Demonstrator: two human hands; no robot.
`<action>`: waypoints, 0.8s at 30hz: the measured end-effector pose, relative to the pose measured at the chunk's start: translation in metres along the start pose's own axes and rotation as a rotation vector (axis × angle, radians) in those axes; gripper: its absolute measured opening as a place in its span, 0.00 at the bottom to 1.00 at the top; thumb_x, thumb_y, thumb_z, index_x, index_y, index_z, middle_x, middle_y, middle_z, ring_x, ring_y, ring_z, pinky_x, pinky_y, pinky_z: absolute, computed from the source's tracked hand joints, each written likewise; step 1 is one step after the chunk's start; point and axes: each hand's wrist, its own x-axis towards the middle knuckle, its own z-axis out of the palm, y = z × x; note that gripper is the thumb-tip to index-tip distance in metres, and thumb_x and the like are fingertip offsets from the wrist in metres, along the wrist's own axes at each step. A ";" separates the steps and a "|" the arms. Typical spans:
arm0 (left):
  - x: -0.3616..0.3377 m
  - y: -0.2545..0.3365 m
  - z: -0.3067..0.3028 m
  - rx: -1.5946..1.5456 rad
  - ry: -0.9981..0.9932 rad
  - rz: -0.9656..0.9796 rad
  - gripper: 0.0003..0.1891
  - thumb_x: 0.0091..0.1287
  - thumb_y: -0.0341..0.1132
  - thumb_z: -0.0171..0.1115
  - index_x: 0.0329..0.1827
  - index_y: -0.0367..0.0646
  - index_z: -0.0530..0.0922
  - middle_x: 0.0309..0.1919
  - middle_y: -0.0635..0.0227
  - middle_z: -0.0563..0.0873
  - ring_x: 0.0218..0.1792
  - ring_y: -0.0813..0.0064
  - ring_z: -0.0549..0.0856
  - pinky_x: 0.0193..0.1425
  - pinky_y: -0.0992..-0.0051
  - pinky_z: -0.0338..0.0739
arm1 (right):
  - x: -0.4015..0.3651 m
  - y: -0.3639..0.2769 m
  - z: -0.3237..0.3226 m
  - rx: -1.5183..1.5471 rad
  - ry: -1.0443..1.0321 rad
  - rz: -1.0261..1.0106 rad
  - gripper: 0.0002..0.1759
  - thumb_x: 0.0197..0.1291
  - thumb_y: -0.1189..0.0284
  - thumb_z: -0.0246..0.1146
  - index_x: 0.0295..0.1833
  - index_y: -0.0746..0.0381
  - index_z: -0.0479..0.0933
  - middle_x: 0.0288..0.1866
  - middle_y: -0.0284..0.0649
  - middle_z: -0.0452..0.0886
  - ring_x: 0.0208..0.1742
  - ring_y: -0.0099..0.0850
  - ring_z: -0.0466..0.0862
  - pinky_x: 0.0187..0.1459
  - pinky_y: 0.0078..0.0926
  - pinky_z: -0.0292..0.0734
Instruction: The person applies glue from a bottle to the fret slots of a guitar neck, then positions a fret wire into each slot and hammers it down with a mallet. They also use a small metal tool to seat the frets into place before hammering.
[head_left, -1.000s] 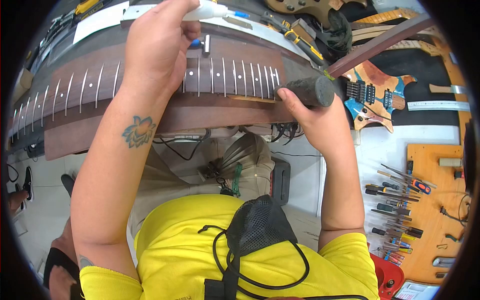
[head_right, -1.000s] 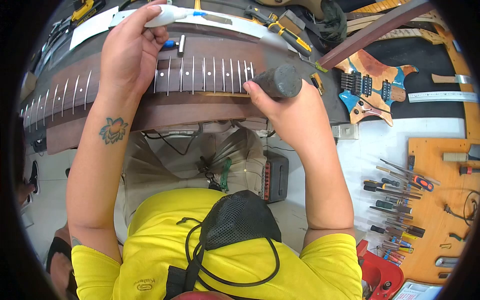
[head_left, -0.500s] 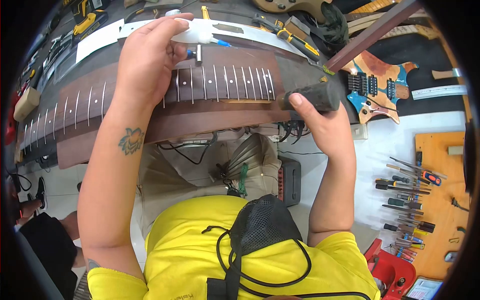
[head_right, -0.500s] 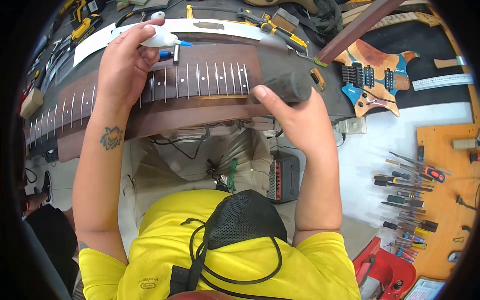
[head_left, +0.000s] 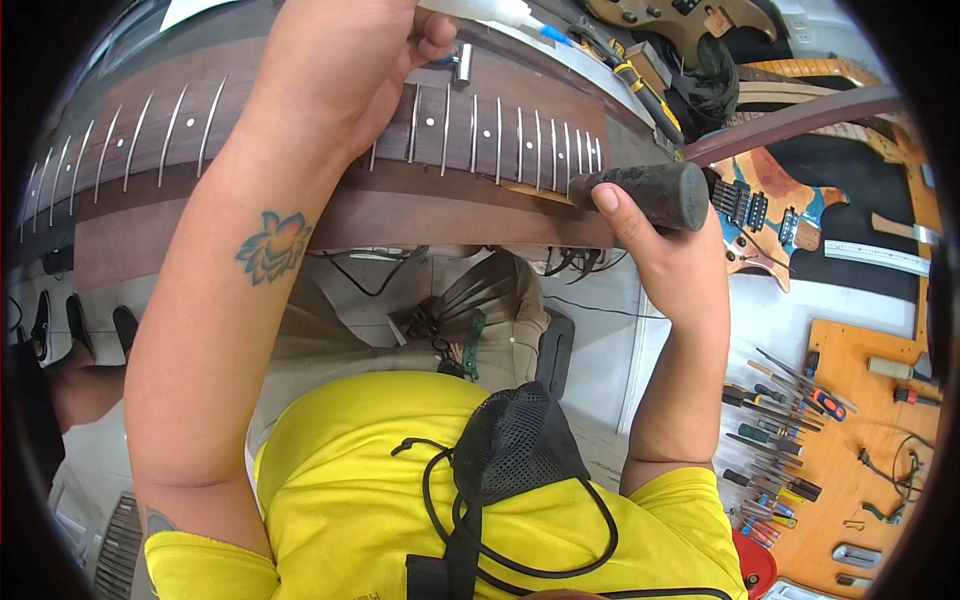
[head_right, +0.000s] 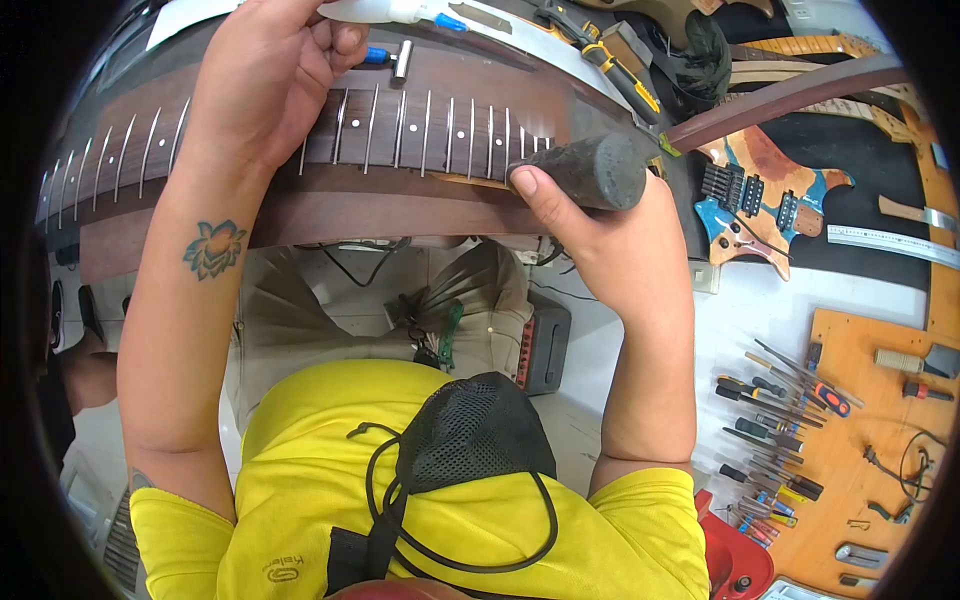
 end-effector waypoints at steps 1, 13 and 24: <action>-0.001 0.001 0.003 0.008 0.037 -0.009 0.07 0.71 0.27 0.61 0.43 0.31 0.83 0.31 0.65 0.85 0.27 0.80 0.77 0.32 0.80 0.73 | 0.000 -0.002 0.000 0.007 -0.004 -0.003 0.20 0.64 0.59 0.77 0.41 0.68 0.86 0.31 0.39 0.88 0.32 0.28 0.83 0.38 0.29 0.79; -0.003 0.004 0.011 0.102 0.175 -0.020 0.07 0.71 0.28 0.60 0.38 0.32 0.82 0.31 0.64 0.84 0.27 0.80 0.76 0.33 0.79 0.73 | -0.001 -0.011 0.000 -0.163 -0.045 -0.035 0.18 0.63 0.61 0.77 0.41 0.67 0.87 0.31 0.44 0.89 0.30 0.35 0.86 0.36 0.31 0.80; 0.002 0.002 0.001 0.035 0.004 -0.026 0.07 0.70 0.28 0.61 0.44 0.32 0.83 0.31 0.66 0.85 0.27 0.80 0.78 0.32 0.80 0.73 | 0.002 -0.016 -0.003 -0.347 -0.077 -0.054 0.22 0.62 0.54 0.76 0.39 0.65 0.86 0.32 0.51 0.88 0.36 0.53 0.87 0.36 0.40 0.80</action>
